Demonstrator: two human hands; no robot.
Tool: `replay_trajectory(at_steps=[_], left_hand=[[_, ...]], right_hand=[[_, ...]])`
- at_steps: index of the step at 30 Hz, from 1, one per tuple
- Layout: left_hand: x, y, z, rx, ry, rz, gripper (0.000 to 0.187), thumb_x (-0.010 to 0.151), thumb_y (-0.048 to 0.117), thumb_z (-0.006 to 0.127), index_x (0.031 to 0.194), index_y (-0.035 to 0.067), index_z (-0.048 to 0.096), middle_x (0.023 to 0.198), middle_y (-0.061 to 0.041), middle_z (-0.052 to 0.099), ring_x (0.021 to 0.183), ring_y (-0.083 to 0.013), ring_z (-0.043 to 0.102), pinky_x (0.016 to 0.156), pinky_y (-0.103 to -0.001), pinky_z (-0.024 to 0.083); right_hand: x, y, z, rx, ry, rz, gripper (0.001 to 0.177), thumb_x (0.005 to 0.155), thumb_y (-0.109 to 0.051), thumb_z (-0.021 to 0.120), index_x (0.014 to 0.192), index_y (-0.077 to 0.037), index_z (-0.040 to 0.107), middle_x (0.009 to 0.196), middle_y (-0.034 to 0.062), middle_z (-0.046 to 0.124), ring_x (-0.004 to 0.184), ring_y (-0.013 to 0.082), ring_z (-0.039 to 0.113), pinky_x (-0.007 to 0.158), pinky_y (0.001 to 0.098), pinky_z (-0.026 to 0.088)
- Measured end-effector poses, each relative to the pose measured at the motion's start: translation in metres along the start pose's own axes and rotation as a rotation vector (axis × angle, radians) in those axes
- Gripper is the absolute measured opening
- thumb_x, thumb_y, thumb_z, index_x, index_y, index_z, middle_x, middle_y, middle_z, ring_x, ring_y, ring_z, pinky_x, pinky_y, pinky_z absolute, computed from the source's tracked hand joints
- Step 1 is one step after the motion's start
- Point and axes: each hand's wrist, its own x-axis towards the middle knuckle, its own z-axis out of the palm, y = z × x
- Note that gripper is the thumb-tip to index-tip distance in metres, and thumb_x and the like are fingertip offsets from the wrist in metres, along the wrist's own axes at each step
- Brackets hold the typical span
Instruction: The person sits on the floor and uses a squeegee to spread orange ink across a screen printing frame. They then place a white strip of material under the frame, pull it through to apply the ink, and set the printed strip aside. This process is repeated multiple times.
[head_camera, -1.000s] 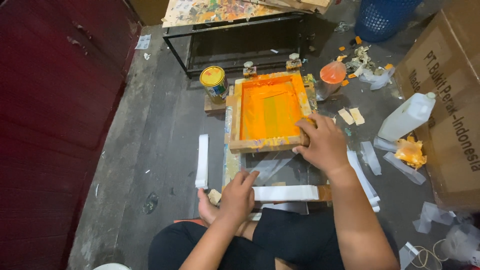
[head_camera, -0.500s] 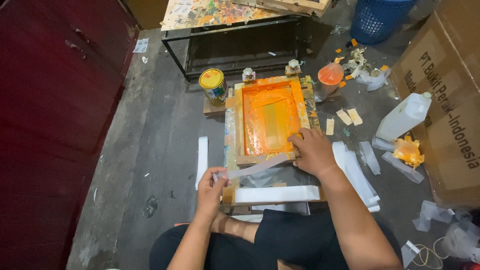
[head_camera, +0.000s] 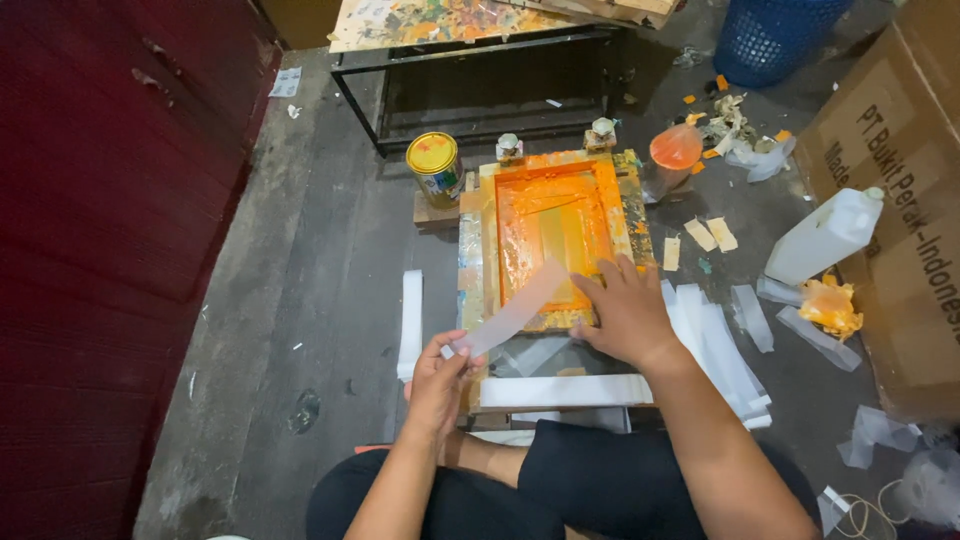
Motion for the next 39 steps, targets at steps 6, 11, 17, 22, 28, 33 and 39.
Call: replay_trajectory(at_steps=[6,11,17,22,28,33,39], left_hand=[[-0.002,0.003,0.005,-0.234,-0.087,-0.044,0.040,0.091,0.003,0.069,0.130,0.005,0.061,0.084,-0.014,0.069,0.092,-0.0315,0.076,0.090,-0.041,0.062],[-0.001,-0.009,0.008,-0.272,-0.155,-0.086,0.047,0.091,0.003,0.068,0.137,0.007,0.061,0.086,-0.019,0.073,0.101,-0.0361,0.075,0.101,-0.052,0.056],[-0.007,0.001,0.019,-0.235,-0.197,-0.122,0.054,0.092,0.002,0.065,0.145,0.011,0.058,0.100,-0.024,0.076,0.107,-0.0379,0.071,0.107,-0.057,0.051],[-0.006,-0.001,0.016,-0.213,-0.225,-0.171,0.059,0.092,0.000,0.064,0.149,0.013,0.055,0.116,-0.026,0.073,0.118,-0.0441,0.064,0.107,-0.058,0.048],[-0.001,-0.009,0.005,-0.181,-0.239,-0.243,0.059,0.091,-0.004,0.062,0.148,0.009,0.055,0.123,-0.029,0.070,0.115,-0.0439,0.065,0.106,-0.059,0.049],[0.003,-0.018,-0.016,-0.151,-0.261,-0.312,0.061,0.090,-0.004,0.063,0.149,0.009,0.054,0.140,-0.025,0.062,0.117,-0.0459,0.061,0.108,-0.059,0.046],[0.003,-0.020,-0.023,-0.119,-0.253,-0.333,0.060,0.090,-0.003,0.062,0.149,0.007,0.053,0.141,-0.026,0.061,0.117,-0.0460,0.062,0.107,-0.058,0.047]], right_hand=[[-0.011,-0.049,0.004,0.808,0.017,0.101,0.056,0.098,-0.052,0.059,0.140,-0.016,0.063,0.123,0.0167,0.071,0.124,0.0365,0.063,0.101,0.0523,0.052],[0.009,-0.084,0.089,1.398,-0.026,0.086,0.036,0.088,-0.033,0.076,0.110,-0.005,0.070,0.095,0.0155,0.077,0.087,0.0242,0.074,0.070,0.0371,0.063],[0.013,-0.091,0.082,1.396,0.162,0.133,0.014,0.088,-0.015,0.073,0.081,-0.003,0.073,0.070,0.0112,0.074,0.066,0.0161,0.070,0.057,0.0305,0.059],[0.016,-0.075,0.066,1.616,0.211,0.278,0.021,0.090,-0.011,0.072,0.103,0.006,0.075,0.085,0.0122,0.071,0.084,0.0215,0.068,0.080,0.0404,0.062],[0.024,-0.046,0.050,1.721,0.238,0.354,0.013,0.092,-0.012,0.071,0.099,-0.002,0.075,0.072,0.0038,0.066,0.072,0.0140,0.074,0.076,0.0353,0.065],[0.029,-0.018,0.045,1.759,0.301,0.369,0.020,0.091,-0.013,0.074,0.106,-0.001,0.075,0.072,0.0079,0.065,0.071,0.0182,0.075,0.071,0.0335,0.065],[0.018,0.003,0.032,1.719,0.323,0.340,0.030,0.092,-0.016,0.074,0.119,-0.003,0.074,0.083,0.0079,0.073,0.072,0.0142,0.074,0.067,0.0242,0.064]])
